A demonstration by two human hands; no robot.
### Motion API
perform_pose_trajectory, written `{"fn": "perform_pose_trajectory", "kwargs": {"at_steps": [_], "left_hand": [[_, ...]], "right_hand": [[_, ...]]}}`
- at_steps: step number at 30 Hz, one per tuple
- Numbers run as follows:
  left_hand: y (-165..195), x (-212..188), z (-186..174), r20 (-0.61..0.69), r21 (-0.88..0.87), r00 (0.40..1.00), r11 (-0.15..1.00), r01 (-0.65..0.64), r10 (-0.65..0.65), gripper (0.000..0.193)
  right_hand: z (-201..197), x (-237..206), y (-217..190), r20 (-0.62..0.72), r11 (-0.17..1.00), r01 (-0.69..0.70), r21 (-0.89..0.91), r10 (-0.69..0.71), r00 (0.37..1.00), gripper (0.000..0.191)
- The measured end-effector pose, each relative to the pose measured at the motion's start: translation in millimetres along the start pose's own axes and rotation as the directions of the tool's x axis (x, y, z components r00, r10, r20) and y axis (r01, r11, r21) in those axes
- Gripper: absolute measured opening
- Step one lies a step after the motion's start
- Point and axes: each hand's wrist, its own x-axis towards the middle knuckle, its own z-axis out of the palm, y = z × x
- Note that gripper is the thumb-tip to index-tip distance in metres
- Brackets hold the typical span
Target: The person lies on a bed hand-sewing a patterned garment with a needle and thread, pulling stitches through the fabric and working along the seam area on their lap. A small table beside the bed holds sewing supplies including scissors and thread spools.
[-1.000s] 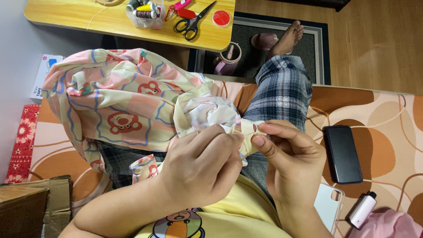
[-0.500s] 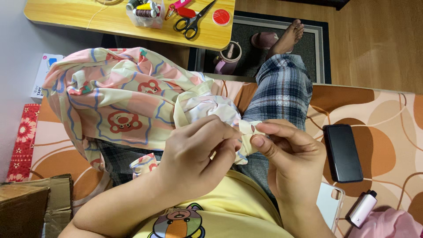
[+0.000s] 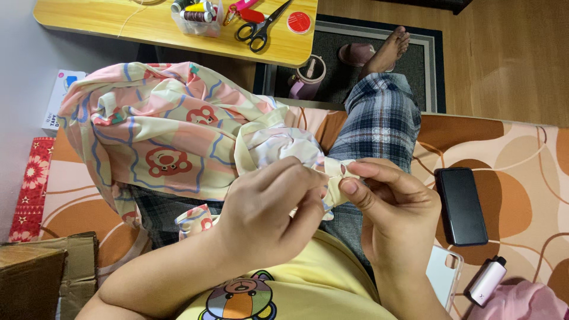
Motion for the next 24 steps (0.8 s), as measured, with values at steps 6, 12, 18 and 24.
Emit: {"fn": "perform_pose_trajectory", "kwargs": {"at_steps": [6, 12, 18, 24], "left_hand": [[0.3, -1.7, -3.3, -0.039, -0.132, 0.997, 0.989, 0.065, -0.071, 0.011], [0.1, -1.8, -0.8, -0.046, -0.1, 0.998, 0.995, 0.029, -0.034, 0.012], [2.0, -2.0, -0.8, -0.063, -0.062, 0.998, 0.998, -0.004, 0.0, 0.014], [0.2, -1.1, 0.4, -0.056, -0.021, 0.998, 0.999, -0.037, 0.035, 0.015]], "right_hand": [[-1.0, 1.7, 1.3, -0.01, 0.999, -0.036, 0.027, 0.036, 0.999, 0.025], [-0.3, 0.6, 1.9, -0.01, 1.0, -0.022, 0.013, 0.022, 1.0, 0.025], [-0.4, 0.2, 1.4, 0.0, 1.0, -0.008, 0.018, 0.008, 1.0, 0.025], [0.2, -0.1, 1.4, 0.009, 1.0, 0.001, 0.004, -0.001, 1.0, 0.025]]}}
